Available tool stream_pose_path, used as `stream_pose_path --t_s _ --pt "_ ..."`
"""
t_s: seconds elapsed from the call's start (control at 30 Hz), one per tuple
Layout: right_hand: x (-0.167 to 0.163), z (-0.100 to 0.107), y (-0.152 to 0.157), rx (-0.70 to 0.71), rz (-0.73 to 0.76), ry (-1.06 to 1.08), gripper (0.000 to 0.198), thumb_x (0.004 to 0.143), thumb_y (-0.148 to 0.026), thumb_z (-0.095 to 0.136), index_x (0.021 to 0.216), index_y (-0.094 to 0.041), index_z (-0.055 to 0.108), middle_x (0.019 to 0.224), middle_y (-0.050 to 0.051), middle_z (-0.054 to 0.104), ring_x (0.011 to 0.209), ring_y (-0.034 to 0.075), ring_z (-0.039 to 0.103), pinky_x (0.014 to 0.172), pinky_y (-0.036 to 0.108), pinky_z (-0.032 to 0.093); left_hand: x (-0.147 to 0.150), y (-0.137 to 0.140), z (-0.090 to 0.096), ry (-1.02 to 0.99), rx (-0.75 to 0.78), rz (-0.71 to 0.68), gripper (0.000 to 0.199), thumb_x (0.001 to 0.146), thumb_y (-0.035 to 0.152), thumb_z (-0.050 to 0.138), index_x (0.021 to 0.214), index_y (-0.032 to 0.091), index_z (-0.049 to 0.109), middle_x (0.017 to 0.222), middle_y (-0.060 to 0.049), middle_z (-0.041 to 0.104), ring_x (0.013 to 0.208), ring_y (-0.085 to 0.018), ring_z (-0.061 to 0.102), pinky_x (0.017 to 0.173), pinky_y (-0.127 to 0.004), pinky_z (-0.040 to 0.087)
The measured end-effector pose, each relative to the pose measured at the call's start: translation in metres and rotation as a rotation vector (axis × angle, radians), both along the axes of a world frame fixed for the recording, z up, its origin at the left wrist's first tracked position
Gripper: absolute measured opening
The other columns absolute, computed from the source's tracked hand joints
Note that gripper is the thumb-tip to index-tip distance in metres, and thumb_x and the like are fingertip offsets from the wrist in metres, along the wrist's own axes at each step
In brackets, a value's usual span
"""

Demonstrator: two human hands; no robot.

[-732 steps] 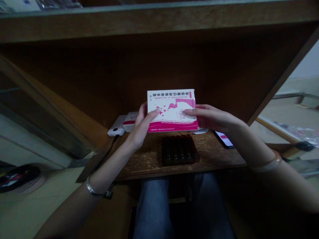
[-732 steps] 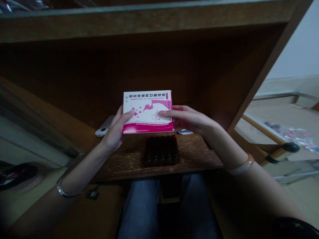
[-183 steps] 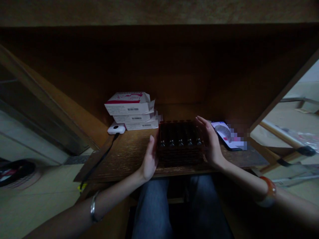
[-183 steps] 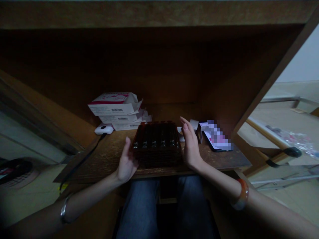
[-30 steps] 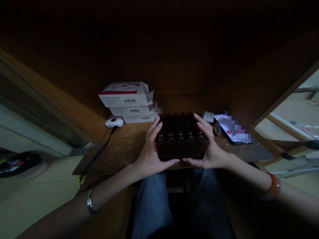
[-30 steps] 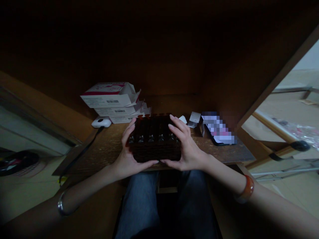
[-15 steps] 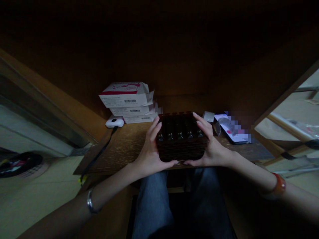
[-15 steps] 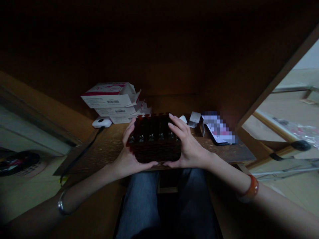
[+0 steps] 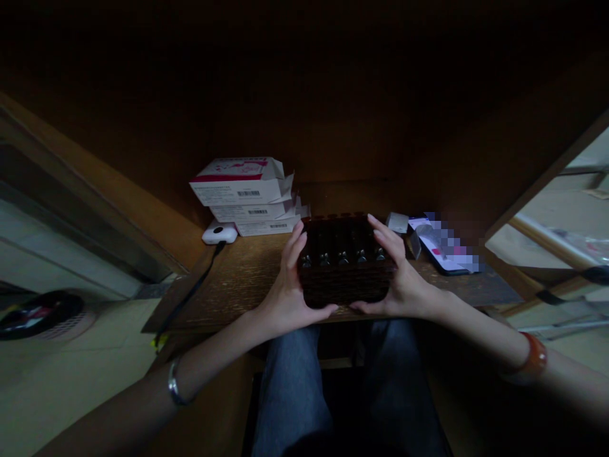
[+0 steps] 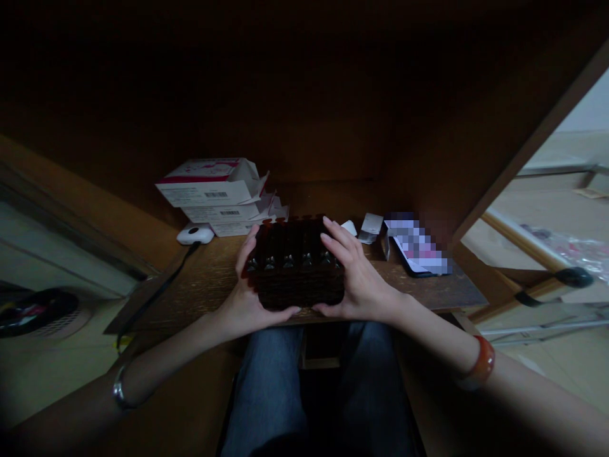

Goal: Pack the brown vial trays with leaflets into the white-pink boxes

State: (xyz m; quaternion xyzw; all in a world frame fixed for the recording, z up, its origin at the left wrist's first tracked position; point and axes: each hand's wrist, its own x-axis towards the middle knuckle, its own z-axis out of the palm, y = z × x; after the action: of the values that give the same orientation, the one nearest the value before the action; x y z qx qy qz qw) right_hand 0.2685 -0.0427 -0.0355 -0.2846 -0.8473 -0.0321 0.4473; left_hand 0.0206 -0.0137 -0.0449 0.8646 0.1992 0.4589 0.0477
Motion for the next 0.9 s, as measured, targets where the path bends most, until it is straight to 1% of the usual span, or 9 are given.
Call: stream_pose_path --t_s 0.1,0.23,0.37,0.5,0.63,0.73,0.83,0.9 --pt "-0.0018 -0.0014 -0.0012 -0.004 -0.023 0.018 0.124 0.066 -0.042 0.086 0.159 -0.031 0.005 0.167 0.013 0.017 0.151 0.039 0.026 0.116 0.064 0.035 -0.0005 0.0008 0.0021 0.028 -0.015 0.006 0.133 0.060 0.042 0.089 0.160 0.025 0.003 0.169 -0.016 0.000 0.154 -0.044 0.012 0.118 -0.073 0.030" --pt "-0.0023 -0.0021 -0.0015 0.000 -0.024 0.020 0.124 0.066 -0.042 0.086 0.159 -0.032 0.005 0.167 0.013 0.017 0.151 0.039 0.026 0.116 0.063 0.035 -0.0014 -0.0002 0.0059 0.062 -0.014 0.034 0.134 0.057 0.035 0.092 0.159 0.023 0.006 0.168 -0.021 0.003 0.154 -0.044 0.012 0.116 -0.074 0.032" --pt "-0.0013 -0.0025 -0.0001 0.015 -0.019 0.009 0.127 0.065 -0.045 0.086 0.160 -0.031 0.003 0.167 0.013 0.017 0.151 0.040 0.026 0.116 0.063 0.036 -0.0022 -0.0013 0.0070 0.068 0.002 0.042 0.136 0.057 0.038 0.092 0.159 0.025 0.003 0.168 -0.020 0.004 0.154 -0.043 0.013 0.116 -0.074 0.033" --pt "-0.0016 -0.0026 0.0005 0.027 -0.011 0.011 0.126 0.066 -0.045 0.085 0.161 -0.029 0.003 0.167 0.014 0.017 0.151 0.040 0.026 0.115 0.064 0.036 -0.0029 0.0000 0.0062 0.089 0.023 0.047 0.136 0.060 0.039 0.090 0.160 0.021 0.000 0.167 -0.020 0.002 0.154 -0.042 0.013 0.117 -0.072 0.033" --pt "-0.0022 -0.0013 -0.0004 0.028 -0.018 0.014 0.124 0.068 -0.047 0.084 0.160 -0.031 0.003 0.167 0.013 0.017 0.150 0.040 0.027 0.114 0.064 0.037 -0.0033 0.0022 0.0047 0.079 0.041 0.031 0.131 0.062 0.046 0.087 0.160 0.022 0.003 0.169 -0.014 -0.001 0.154 -0.043 0.013 0.119 -0.070 0.032" --pt "-0.0014 0.0002 -0.0025 0.014 0.008 0.020 0.122 0.069 -0.051 0.084 0.160 -0.031 0.006 0.166 0.014 0.018 0.151 0.039 0.026 0.116 0.063 0.034 -0.0028 0.0016 0.0052 0.082 0.055 0.037 0.129 0.063 0.045 0.087 0.160 0.022 0.005 0.169 -0.016 0.001 0.154 -0.044 0.014 0.118 -0.071 0.033" --pt "0.0009 0.0018 -0.0056 -0.040 0.040 0.031 0.110 0.076 -0.054 0.077 0.160 -0.029 0.011 0.167 0.013 0.017 0.152 0.038 0.023 0.119 0.063 0.030 -0.0029 -0.0003 0.0068 0.088 0.037 0.044 0.131 0.062 0.042 0.089 0.160 0.023 0.004 0.168 -0.020 0.003 0.154 -0.044 0.014 0.117 -0.072 0.032" --pt "0.0031 0.0030 -0.0073 -0.071 0.055 0.044 0.095 0.085 -0.054 0.067 0.160 -0.029 0.015 0.168 0.012 0.018 0.153 0.037 0.023 0.119 0.063 0.029 -0.0041 -0.0012 0.0081 0.072 0.006 0.024 0.134 0.062 0.047 0.090 0.160 0.025 0.001 0.168 -0.021 0.003 0.154 -0.043 0.012 0.117 -0.073 0.029"
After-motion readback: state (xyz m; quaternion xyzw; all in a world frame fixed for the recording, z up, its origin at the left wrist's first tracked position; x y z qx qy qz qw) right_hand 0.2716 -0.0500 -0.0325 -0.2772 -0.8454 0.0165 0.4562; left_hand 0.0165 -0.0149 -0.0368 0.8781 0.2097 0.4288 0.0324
